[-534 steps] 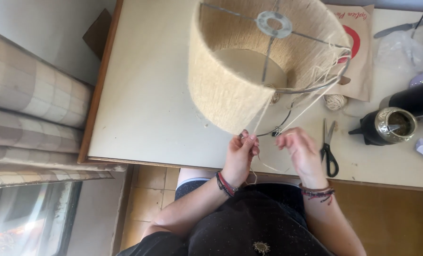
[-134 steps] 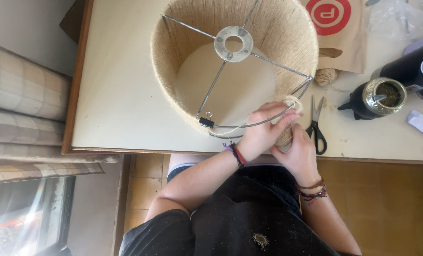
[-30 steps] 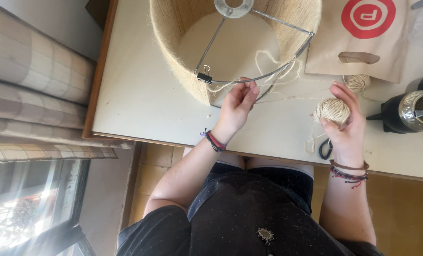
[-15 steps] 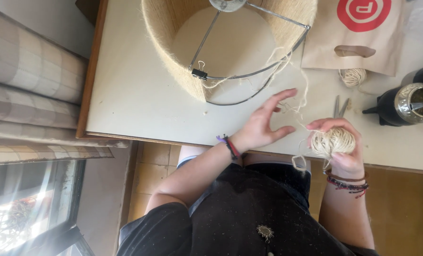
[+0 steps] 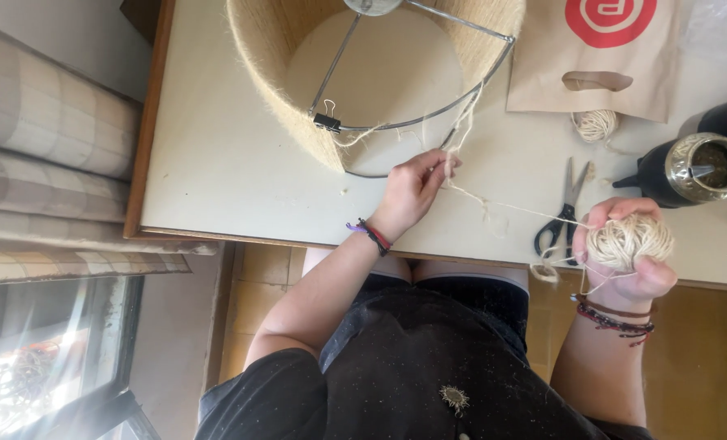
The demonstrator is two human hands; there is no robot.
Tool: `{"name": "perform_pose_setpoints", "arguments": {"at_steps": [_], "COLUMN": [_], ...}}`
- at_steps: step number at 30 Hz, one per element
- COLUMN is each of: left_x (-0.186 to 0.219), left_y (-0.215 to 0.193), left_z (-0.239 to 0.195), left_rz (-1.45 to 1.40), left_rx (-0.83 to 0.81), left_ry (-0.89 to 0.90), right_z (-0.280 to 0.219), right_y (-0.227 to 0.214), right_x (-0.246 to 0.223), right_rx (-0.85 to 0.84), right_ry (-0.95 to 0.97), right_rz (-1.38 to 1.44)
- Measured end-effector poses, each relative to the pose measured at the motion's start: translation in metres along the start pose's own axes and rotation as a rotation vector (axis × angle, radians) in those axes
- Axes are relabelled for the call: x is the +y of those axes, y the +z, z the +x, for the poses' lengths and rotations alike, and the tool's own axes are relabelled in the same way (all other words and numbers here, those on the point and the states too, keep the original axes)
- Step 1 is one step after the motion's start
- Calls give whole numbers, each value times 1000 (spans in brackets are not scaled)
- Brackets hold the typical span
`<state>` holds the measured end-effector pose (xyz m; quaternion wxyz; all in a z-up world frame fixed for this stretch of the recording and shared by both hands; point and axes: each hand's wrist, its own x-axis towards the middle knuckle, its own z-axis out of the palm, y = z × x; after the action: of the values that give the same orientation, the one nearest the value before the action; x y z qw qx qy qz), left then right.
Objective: The person wraps natural fiber twine around a metal lampshade frame, securing it with a binder clip. They repeatedly wind the twine around the frame's circumference, adjust the tension, and reposition the clip to hold the work in place.
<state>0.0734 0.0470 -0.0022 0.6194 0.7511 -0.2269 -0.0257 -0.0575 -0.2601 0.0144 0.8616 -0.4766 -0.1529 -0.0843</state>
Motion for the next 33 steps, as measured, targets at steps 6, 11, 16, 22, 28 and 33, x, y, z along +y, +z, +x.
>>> {"name": "perform_pose_setpoints", "arguments": {"at_steps": [6,11,16,22,28,33], "left_x": [-3,8,-10,-38,-75,-73], "left_y": [-15,-12,-20,-24,-7,-5], "left_z": [-2,-1,-10,-26,-6,5], "left_rz": [65,131,348,789,1294,1214], "left_rx": [-359,-419,-293,80,67,90], "left_ry": [270,238,332,246,248,342], "right_z": [11,4,4,24,59,64], "right_y": [35,39,52,66,91,96], "right_x": [-10,-10,-6,14,35,73], "right_rx": [143,230,363,195,240,59], "right_ry": [69,29,-117,-163,-198,29], "right_rz": [-338,-381,-538,-811,-885,-1604]}}
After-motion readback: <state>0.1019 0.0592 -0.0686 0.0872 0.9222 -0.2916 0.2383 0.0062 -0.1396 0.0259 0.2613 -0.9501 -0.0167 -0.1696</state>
